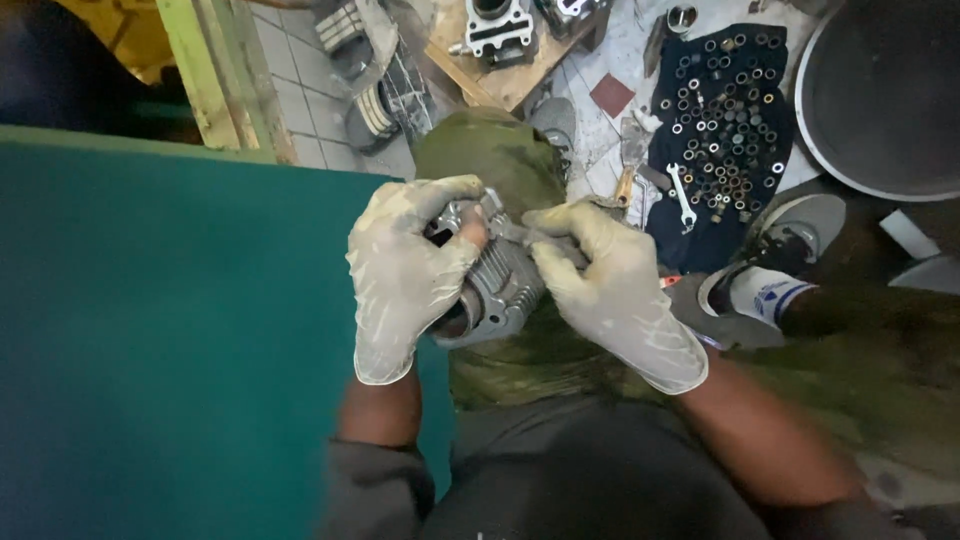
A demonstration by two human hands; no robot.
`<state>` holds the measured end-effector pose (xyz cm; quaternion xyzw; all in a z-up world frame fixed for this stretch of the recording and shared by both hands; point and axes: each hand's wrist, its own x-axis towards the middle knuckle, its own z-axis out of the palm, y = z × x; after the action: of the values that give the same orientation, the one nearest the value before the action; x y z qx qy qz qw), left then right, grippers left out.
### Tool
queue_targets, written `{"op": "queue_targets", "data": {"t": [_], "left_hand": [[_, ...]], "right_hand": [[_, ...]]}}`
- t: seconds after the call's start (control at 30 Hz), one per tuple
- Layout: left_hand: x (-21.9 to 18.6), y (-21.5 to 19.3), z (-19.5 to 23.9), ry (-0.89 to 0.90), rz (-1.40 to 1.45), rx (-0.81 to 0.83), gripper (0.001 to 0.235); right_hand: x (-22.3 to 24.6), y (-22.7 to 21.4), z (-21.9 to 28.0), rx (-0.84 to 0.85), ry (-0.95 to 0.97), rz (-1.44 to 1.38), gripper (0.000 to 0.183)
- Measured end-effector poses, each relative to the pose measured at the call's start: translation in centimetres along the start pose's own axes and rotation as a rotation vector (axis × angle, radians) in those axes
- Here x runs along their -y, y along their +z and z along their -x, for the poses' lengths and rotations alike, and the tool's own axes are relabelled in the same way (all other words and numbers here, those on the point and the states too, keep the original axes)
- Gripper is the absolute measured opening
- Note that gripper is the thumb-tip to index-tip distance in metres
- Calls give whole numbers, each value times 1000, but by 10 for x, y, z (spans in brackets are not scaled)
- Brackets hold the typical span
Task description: Manually sanding the cooling fins of a motorcycle engine cylinder block using sandpaper to clean the surface
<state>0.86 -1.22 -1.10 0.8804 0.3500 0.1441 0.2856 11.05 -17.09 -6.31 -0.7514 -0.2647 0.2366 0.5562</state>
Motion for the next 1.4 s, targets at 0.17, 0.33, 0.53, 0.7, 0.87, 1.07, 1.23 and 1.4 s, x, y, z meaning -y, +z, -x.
{"op": "queue_targets", "data": {"t": [0.17, 0.33, 0.53, 0.7, 0.87, 1.07, 1.23, 1.4], "left_hand": [[-6, 0, -1, 43, -5, -36, 20], [-1, -2, -1, 45, 17, -32, 19], [-1, -5, -1, 99, 18, -28, 20], [-6, -6, 0, 181, -70, -1, 20], [2, -7, -1, 148, 13, 29, 20], [0, -5, 0, 213, -30, 11, 20], [-1, -7, 2, 253, -83, 68, 22], [-3, -4, 0, 334, -2, 85, 29]], "right_hand": [[4, -7, 8, 98, -44, 84, 12], [4, -15, 22, 153, -19, 38, 13], [11, -19, 10, 219, -227, 239, 17], [-20, -7, 11, 223, -518, 548, 10], [-21, -26, 8, 356, -631, 583, 17], [-22, -19, 2, 342, -687, 728, 11], [-4, -40, -6, 668, -289, 146, 6], [-28, -38, 5, 213, -1123, 891, 12]]}}
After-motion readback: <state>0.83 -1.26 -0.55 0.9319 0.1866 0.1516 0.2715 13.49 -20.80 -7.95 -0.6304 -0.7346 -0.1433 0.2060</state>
